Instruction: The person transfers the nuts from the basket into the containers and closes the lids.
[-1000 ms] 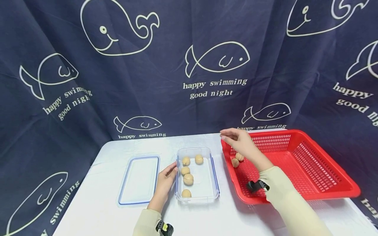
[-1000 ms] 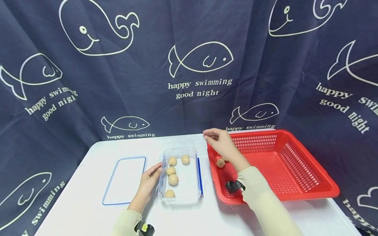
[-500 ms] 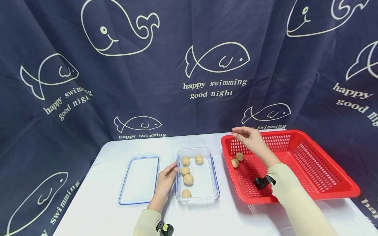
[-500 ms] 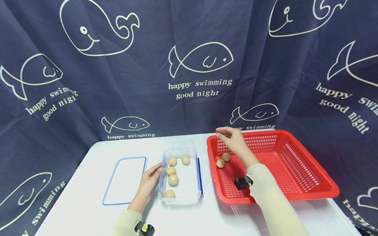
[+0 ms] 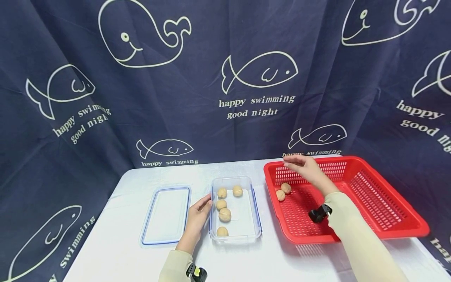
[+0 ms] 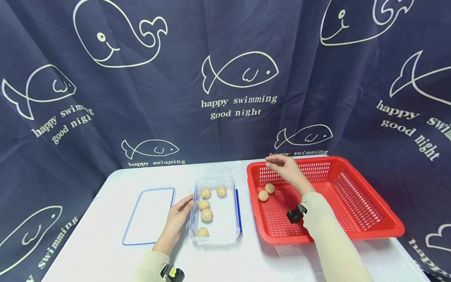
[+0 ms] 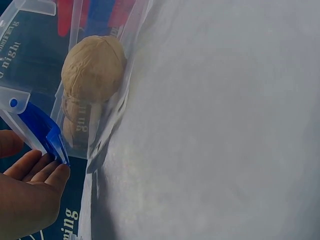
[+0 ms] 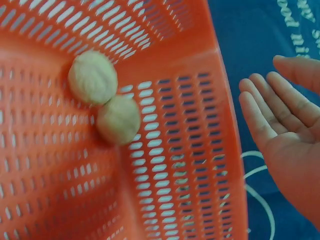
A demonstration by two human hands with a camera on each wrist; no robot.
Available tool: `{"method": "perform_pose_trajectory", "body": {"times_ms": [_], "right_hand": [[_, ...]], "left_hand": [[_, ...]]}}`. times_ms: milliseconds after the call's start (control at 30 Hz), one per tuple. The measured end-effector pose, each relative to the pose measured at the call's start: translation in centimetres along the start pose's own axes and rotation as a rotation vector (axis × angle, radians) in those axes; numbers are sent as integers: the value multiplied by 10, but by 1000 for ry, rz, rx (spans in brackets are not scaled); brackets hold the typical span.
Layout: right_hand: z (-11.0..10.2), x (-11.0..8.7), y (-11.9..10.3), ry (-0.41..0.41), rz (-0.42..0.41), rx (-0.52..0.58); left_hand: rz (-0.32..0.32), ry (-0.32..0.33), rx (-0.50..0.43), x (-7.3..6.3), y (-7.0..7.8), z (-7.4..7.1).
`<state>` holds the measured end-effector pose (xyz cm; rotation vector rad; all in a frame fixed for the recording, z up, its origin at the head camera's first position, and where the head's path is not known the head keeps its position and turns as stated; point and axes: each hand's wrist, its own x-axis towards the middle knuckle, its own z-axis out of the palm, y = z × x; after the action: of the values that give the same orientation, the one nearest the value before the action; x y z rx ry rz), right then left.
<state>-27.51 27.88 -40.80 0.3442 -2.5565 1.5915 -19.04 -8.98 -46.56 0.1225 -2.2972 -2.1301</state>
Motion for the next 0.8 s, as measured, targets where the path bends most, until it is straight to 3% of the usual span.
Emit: {"method": "perform_pose_trajectory", "body": {"times_ms": [367,533,800], "right_hand": [[-6,-1,26,-119,130,-112],[-6,0,39,-182,151,-169],[-3,-2,49,-286,245,-166]], "left_hand": [[2,5,4,2,-2,0],[-1,-2,0,2,-2,-1],[-12,-3,-2,1,0,-1]]}}
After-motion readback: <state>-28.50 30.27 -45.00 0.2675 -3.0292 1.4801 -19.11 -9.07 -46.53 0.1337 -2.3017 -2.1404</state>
